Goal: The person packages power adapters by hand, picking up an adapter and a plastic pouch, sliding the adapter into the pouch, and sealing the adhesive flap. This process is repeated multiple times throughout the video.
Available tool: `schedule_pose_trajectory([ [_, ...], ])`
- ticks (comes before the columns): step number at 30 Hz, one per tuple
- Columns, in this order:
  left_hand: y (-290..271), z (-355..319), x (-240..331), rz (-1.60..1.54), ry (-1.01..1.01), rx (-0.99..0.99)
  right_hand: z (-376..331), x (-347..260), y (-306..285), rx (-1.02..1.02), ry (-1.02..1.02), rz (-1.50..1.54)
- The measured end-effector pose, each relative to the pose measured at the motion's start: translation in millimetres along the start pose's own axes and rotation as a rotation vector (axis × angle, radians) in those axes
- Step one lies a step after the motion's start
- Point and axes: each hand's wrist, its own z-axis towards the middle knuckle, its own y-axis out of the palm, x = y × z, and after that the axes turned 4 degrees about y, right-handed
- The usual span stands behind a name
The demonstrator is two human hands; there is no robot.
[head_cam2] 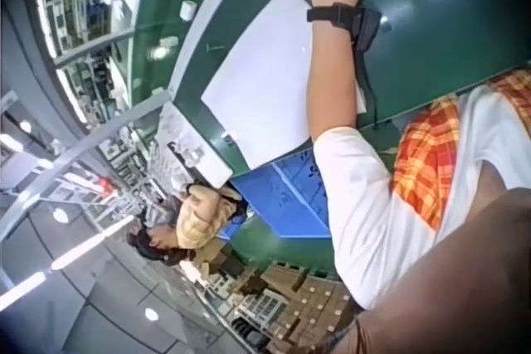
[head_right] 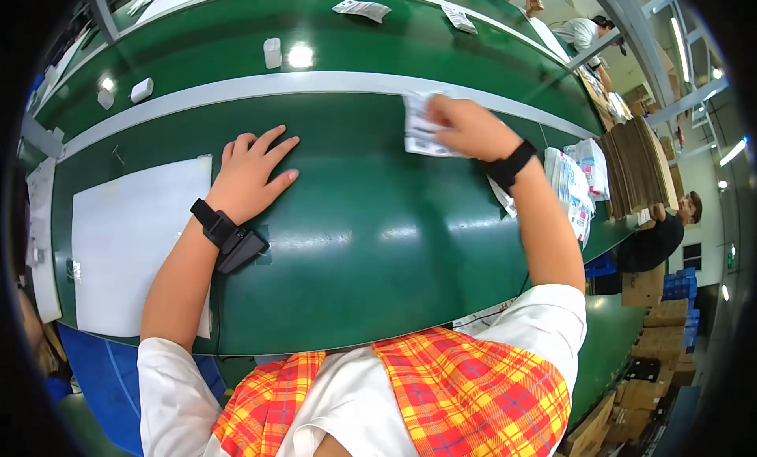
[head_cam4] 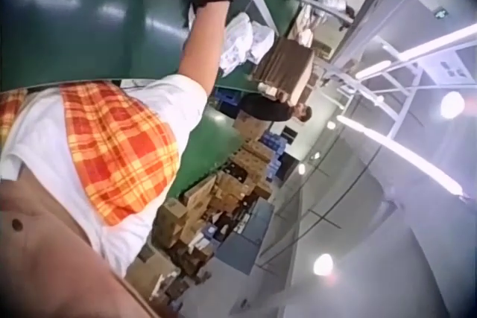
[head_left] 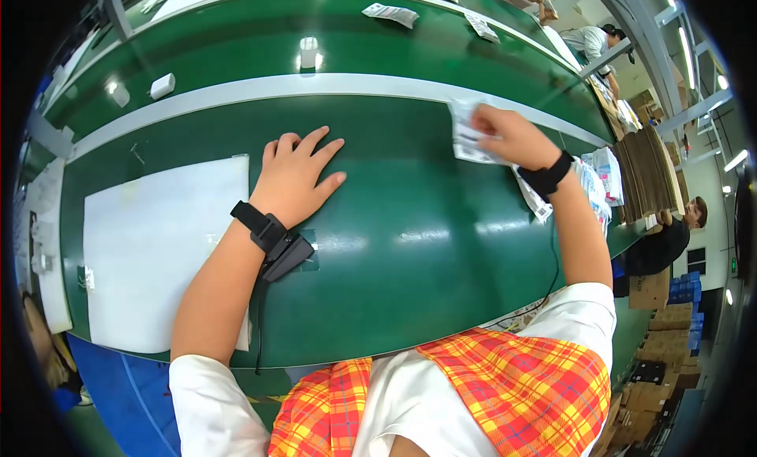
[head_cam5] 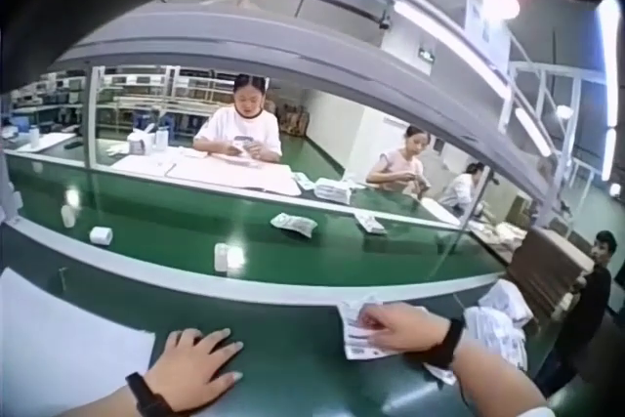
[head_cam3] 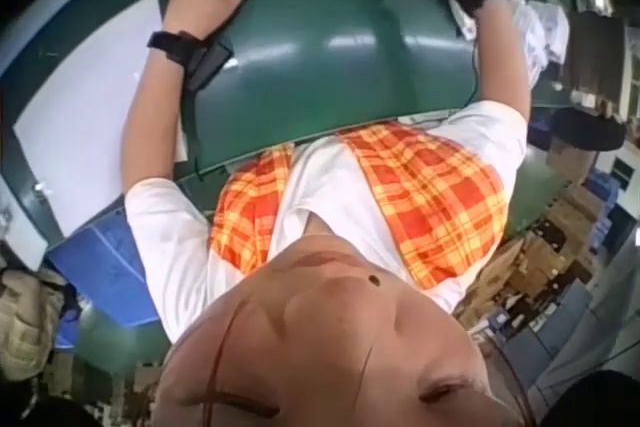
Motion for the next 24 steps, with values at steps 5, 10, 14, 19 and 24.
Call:
schedule_pose_trajectory([
  [5,-14.4,15.1,5.2,-0.262,-0.046,0.310,55.3,-85.4,56.8,-0.220,-0.370,0.165],
  [10,-15.7,12.7,2.9,-0.514,-0.040,0.065,76.2,-122.1,89.6,-0.328,-0.314,0.069],
  [14,-13.7,13.0,-0.9,-0.517,-0.174,-0.168,72.1,-125.6,98.7,-0.306,-0.346,0.060],
  [19,0.3,0.8,-6.4,-0.257,-0.071,-0.132,29.1,-110.5,92.9,-0.245,-0.577,-0.086],
  [24,1.8,-0.6,-0.3,-0.118,0.011,-0.072,-27.0,-94.2,79.2,-0.156,-0.562,0.071],
])
